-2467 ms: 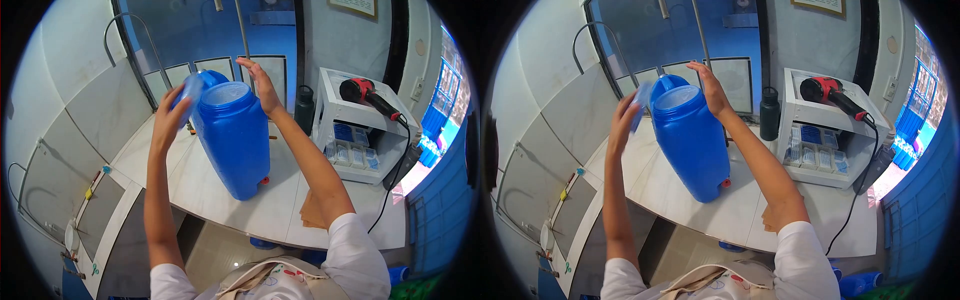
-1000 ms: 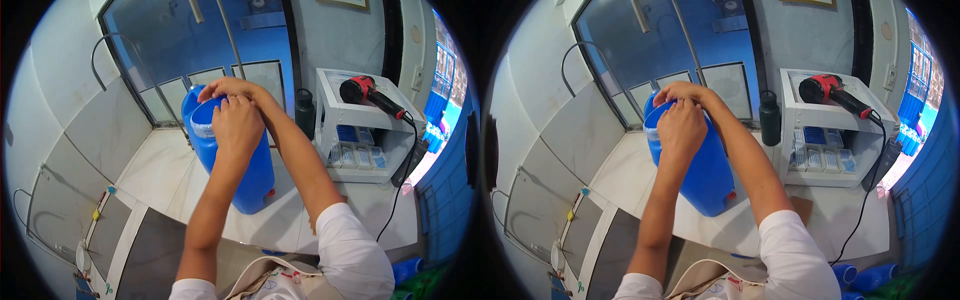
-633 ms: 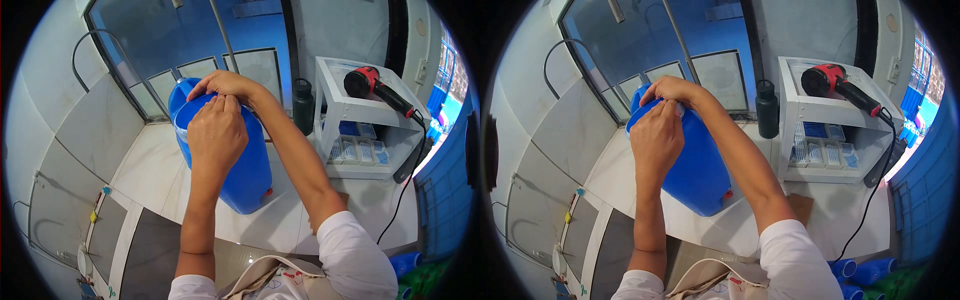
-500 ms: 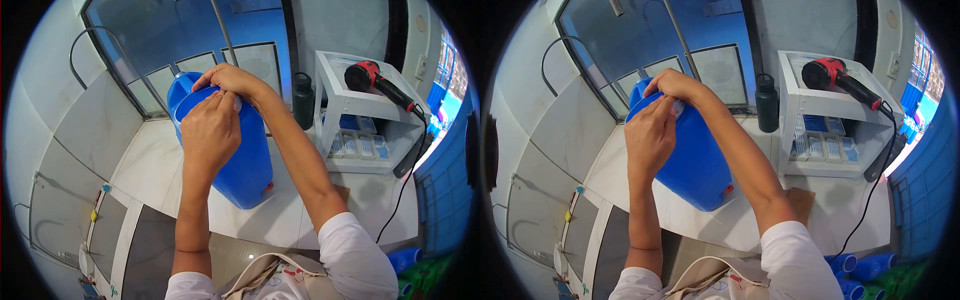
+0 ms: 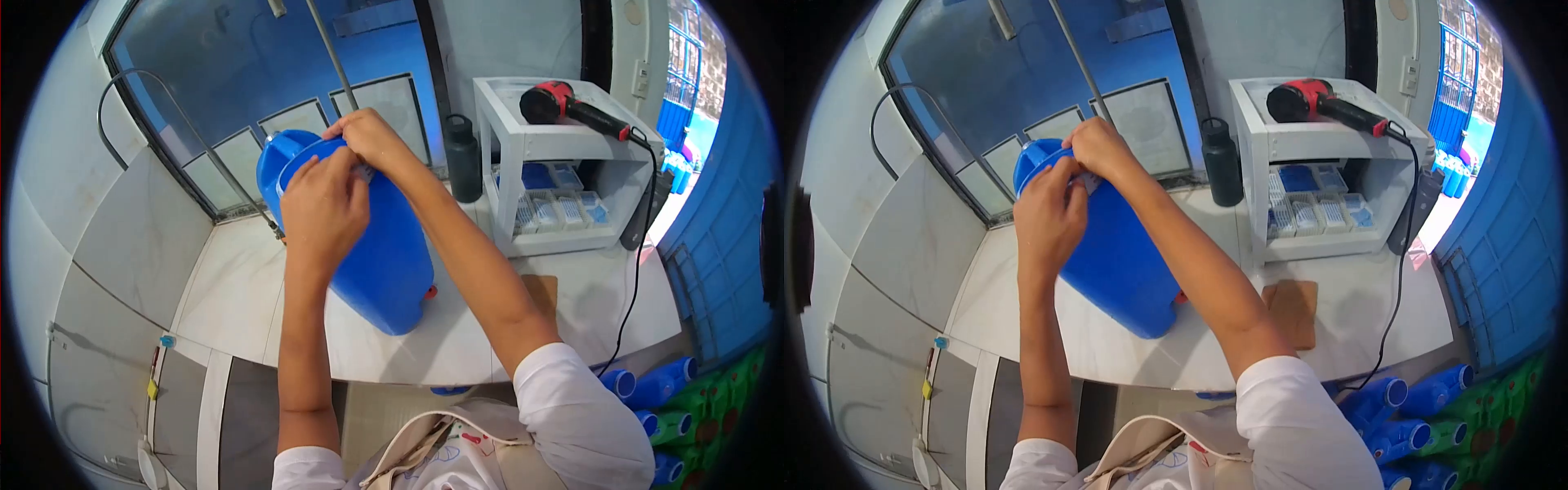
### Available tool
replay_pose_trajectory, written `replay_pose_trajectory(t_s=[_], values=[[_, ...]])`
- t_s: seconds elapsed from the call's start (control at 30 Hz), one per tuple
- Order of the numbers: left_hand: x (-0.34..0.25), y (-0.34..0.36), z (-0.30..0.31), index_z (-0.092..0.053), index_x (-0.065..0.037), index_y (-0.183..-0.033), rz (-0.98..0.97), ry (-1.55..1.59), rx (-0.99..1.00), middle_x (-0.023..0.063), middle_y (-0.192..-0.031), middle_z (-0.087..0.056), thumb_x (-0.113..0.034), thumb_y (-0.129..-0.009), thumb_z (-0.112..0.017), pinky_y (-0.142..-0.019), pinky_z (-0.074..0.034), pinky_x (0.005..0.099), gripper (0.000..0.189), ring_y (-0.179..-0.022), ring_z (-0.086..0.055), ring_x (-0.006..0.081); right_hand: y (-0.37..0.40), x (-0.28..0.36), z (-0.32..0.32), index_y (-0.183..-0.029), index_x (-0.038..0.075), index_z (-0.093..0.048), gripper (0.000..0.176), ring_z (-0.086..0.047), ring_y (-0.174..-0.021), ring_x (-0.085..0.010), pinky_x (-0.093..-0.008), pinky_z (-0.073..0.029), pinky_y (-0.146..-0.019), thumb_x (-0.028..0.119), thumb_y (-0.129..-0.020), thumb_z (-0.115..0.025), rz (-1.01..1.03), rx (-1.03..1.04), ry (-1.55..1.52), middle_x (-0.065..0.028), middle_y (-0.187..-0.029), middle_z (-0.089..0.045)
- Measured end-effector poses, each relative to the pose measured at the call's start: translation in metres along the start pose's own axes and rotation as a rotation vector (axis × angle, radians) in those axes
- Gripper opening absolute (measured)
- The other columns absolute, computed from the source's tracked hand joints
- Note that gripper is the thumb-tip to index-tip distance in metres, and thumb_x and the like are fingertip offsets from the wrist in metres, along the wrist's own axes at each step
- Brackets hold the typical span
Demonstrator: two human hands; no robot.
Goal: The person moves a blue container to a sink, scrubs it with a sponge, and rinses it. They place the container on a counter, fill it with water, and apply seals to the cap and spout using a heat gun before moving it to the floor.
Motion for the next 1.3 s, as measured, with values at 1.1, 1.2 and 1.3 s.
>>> replay_pose_trajectory(t_s=[1.1,1.2,1.3], values=[[0.081,0.04,-0.018,-0.008,0.004,-0.141,0.797,0.631,-0.061,0.0225,-0.147,-0.014,-0.06,-0.089,-0.027,-0.11,-0.009,0.0382,0.085,-0.137,-0.013,0.0295,-0.008,0.032,0.013,-0.101,-0.004,-0.062,0.072,-0.05,-0.109,-0.0423,-0.0468,-0.035,-0.096,0.05,-0.093,-0.015,0.197,0.037,0.175,-0.0299,-0.107,-0.056],[0.128,0.041,-0.03,-0.013,0.003,-0.141,0.798,0.82,0.014,0.0206,-0.147,-0.012,-0.062,-0.088,-0.032,-0.11,-0.008,0.0368,0.086,-0.137,-0.011,0.0293,0.027,0.034,0.002,-0.099,-0.003,-0.063,0.072,-0.051,-0.108,-0.0425,-0.0466,-0.036,-0.096,0.05,-0.093,-0.015,0.062,0.058,0.278,-0.0296,-0.106,-0.057],[0.12,0.025,-0.011,-0.006,0.006,-0.14,0.734,0.333,0.102,0.0285,-0.145,-0.012,-0.048,-0.092,-0.028,-0.11,-0.012,0.0347,0.076,-0.137,-0.011,0.0356,0.034,0.042,0.031,-0.098,-0.002,-0.064,0.06,-0.055,-0.101,-0.0399,-0.0443,-0.042,-0.09,0.042,-0.093,-0.024,0.028,0.031,0.297,-0.0255,-0.104,-0.06]])
Point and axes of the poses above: each hand's wrist, its own y-axis away from the middle knuckle, its own z-axis out of the back of the hand, x = y × z, the point moved 5 cm from there along -y, towards the middle knuckle
